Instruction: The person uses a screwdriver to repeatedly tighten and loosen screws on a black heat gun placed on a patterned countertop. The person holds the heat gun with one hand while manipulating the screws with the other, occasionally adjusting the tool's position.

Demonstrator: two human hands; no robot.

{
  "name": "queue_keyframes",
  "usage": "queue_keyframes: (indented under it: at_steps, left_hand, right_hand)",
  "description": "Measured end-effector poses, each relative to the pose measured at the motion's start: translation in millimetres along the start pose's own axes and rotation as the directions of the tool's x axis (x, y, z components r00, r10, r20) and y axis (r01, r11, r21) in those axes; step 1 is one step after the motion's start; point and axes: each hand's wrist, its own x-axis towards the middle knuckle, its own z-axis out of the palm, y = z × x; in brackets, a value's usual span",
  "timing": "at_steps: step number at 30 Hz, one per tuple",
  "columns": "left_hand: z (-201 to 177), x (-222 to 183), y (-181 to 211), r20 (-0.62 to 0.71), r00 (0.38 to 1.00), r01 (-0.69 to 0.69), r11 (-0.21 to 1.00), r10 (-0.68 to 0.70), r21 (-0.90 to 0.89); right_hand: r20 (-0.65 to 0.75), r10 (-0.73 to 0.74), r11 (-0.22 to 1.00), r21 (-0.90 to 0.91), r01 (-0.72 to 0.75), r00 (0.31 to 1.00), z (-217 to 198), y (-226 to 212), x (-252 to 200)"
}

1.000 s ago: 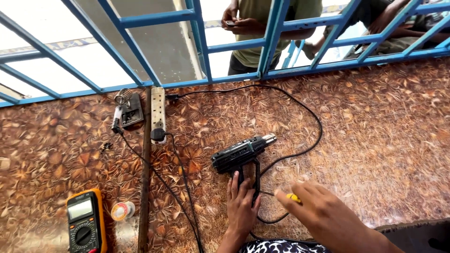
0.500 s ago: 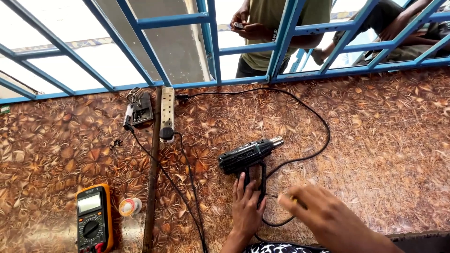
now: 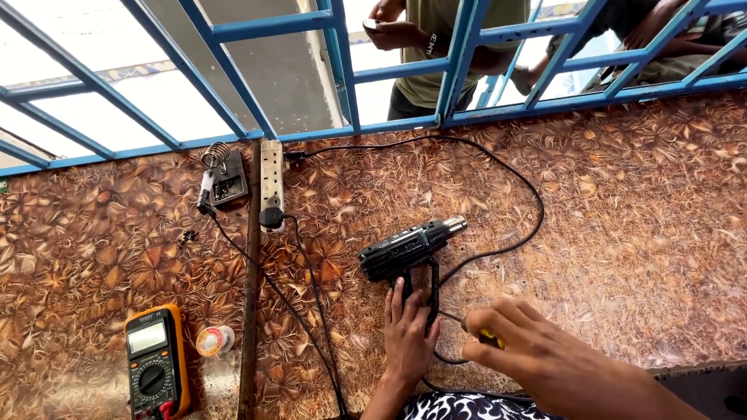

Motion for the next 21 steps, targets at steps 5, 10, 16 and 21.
queue_keyframes:
  at_steps: [5,10,16,21]
  left_hand:
    - [-2.1,1.9,1.5,-0.033,0.999,-0.002,1.0,0.001,-0.015]
    - [-3.4,1.8,2.5,-0.037,0.999,0.0,1.0,0.0,-0.009]
    - [-0.9,0.5,-0.1,-0.064,0.998,-0.012,1.0,0.011,-0.013]
    - [1.9,-0.2,-0.9,-0.055,0.998,-0.009,1.0,0.009,-0.008]
  right_hand:
    - [-0.153,0.169,0.986,0.029,-0.166,0.974,5.2,-5.2,4.0]
    - [-0.067,0.37,0.92,-0.111,-0.375,0.927,9.7,-3.7,-1.8]
    - [-0.045,0.001,1.0,-0.021,-0.002,0.999,-19.6,-8.4,0.5]
    - [-0.16,0.279,0.939,-0.161,-0.304,0.947,-2.0,-3.8,2.8]
